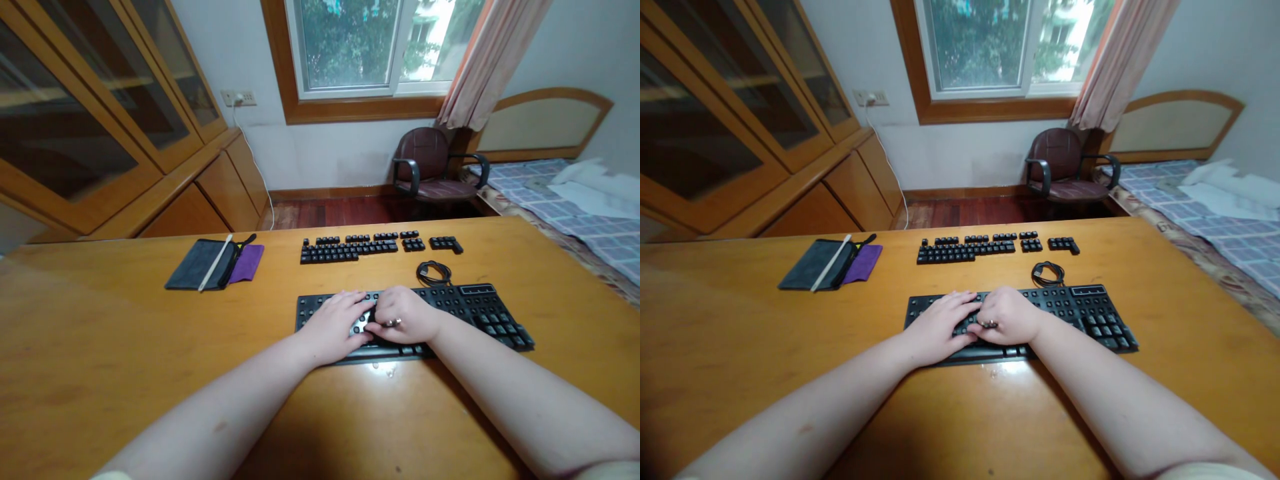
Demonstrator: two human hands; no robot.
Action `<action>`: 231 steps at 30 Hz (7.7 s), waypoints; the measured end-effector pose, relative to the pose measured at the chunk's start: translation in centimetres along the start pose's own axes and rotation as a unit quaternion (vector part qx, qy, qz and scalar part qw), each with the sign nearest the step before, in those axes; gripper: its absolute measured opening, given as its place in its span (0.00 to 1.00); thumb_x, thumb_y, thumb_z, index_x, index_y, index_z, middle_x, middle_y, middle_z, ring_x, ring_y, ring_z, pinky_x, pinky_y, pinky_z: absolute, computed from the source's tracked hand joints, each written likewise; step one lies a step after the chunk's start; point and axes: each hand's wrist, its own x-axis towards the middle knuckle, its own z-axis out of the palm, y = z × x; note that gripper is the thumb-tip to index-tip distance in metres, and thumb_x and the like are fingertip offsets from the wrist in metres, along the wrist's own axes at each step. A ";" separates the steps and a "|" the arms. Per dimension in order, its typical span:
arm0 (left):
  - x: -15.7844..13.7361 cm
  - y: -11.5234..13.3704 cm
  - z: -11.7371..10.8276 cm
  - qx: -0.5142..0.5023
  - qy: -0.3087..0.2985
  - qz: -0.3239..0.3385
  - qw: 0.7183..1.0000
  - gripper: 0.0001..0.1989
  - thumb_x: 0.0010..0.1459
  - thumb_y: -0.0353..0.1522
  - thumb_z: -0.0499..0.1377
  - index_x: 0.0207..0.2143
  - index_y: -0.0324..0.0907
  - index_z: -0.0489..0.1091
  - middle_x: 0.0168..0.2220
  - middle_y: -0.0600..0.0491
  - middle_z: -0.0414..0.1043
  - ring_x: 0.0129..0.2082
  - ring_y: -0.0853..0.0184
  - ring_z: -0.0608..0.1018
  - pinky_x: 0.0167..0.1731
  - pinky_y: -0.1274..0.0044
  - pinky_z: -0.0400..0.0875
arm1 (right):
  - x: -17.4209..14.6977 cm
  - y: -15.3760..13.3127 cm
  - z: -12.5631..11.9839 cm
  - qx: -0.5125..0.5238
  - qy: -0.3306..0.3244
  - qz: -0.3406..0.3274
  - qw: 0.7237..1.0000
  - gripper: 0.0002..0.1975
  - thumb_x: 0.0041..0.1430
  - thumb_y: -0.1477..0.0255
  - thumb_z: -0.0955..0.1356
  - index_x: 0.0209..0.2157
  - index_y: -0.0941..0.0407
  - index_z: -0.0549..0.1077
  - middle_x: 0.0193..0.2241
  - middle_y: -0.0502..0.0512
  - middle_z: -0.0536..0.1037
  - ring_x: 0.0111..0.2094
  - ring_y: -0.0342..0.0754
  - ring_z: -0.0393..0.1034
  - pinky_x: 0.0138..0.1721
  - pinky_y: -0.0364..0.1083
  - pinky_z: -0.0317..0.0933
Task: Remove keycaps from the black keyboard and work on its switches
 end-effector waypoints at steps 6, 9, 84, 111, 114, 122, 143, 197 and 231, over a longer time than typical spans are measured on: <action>0.1 -0.2 0.0 0.018 -0.021 -0.009 1.000 0.29 0.54 0.43 0.58 0.57 0.45 0.59 0.60 0.48 0.59 0.59 0.60 0.61 0.60 0.64 0.51 | -0.4 0.0 0.2 0.084 0.103 0.080 0.988 0.20 0.60 0.70 0.62 0.14 0.56 0.64 0.13 0.49 0.66 0.16 0.40 0.59 0.22 0.42 0.54; 0.1 -0.2 -0.1 0.006 -0.019 -0.016 1.000 0.29 0.53 0.43 0.58 0.56 0.46 0.60 0.59 0.47 0.60 0.59 0.58 0.62 0.59 0.62 0.52 | -0.4 -0.2 -0.3 0.117 0.225 0.208 0.945 0.22 0.61 0.66 0.61 0.15 0.56 0.66 0.14 0.51 0.68 0.18 0.42 0.63 0.24 0.42 0.58; -0.5 0.3 0.1 0.051 0.142 0.025 0.988 0.19 0.59 0.31 0.54 0.53 0.47 0.65 0.45 0.50 0.69 0.44 0.64 0.71 0.46 0.71 0.68 | 1.0 1.5 0.7 0.526 0.124 0.395 0.743 0.19 0.48 0.57 0.71 0.27 0.61 0.73 0.19 0.54 0.77 0.22 0.45 0.73 0.23 0.41 0.66; 0.8 -1.7 1.0 -0.361 0.201 -0.204 0.888 0.10 0.47 0.27 0.62 0.36 0.40 0.71 0.34 0.53 0.72 0.34 0.69 0.76 0.39 0.75 0.74 | 0.4 0.8 0.3 0.065 0.072 0.186 0.978 0.11 0.55 0.67 0.68 0.40 0.54 0.73 0.33 0.55 0.76 0.35 0.47 0.70 0.39 0.46 0.64; 0.7 -1.4 0.9 -0.373 0.190 -0.199 0.886 0.10 0.45 0.28 0.64 0.33 0.39 0.70 0.30 0.54 0.71 0.32 0.70 0.76 0.36 0.76 0.74 | 0.3 0.9 0.5 0.076 0.060 0.180 0.979 0.12 0.53 0.68 0.69 0.41 0.54 0.72 0.35 0.55 0.77 0.37 0.47 0.71 0.40 0.46 0.65; 0.8 -1.3 0.8 -0.338 0.172 -0.176 0.908 0.10 0.43 0.28 0.65 0.31 0.39 0.70 0.30 0.54 0.72 0.29 0.70 0.75 0.35 0.76 0.72 | 0.4 0.9 0.5 0.089 0.065 0.160 0.981 0.10 0.56 0.72 0.67 0.41 0.53 0.74 0.37 0.54 0.78 0.38 0.46 0.73 0.41 0.45 0.66; 0.8 -1.3 0.9 -0.351 0.207 -0.164 0.898 0.20 0.48 0.28 0.62 0.45 0.39 0.64 0.37 0.51 0.72 0.29 0.74 0.74 0.38 0.76 0.71 | 4.0 0.8 -3.3 -0.053 -0.049 0.192 0.979 0.07 0.52 0.72 0.68 0.36 0.53 0.73 0.34 0.52 0.76 0.36 0.46 0.70 0.37 0.44 0.62; 0.8 -0.9 0.4 -0.308 0.193 -0.184 0.913 0.14 0.53 0.29 0.56 0.44 0.39 0.66 0.33 0.52 0.73 0.32 0.70 0.75 0.37 0.75 0.71 | 5.0 9.1 -0.3 -0.157 -0.029 0.430 0.888 0.07 0.51 0.71 0.67 0.33 0.53 0.75 0.35 0.54 0.78 0.37 0.50 0.70 0.35 0.44 0.60; 0.7 -1.1 0.6 -0.300 0.188 -0.178 0.918 0.14 0.54 0.30 0.56 0.44 0.40 0.67 0.33 0.52 0.72 0.32 0.70 0.75 0.37 0.75 0.70 | 4.5 9.6 -0.4 -0.137 -0.007 0.425 0.895 0.06 0.51 0.73 0.67 0.31 0.54 0.76 0.34 0.55 0.78 0.37 0.49 0.70 0.38 0.43 0.60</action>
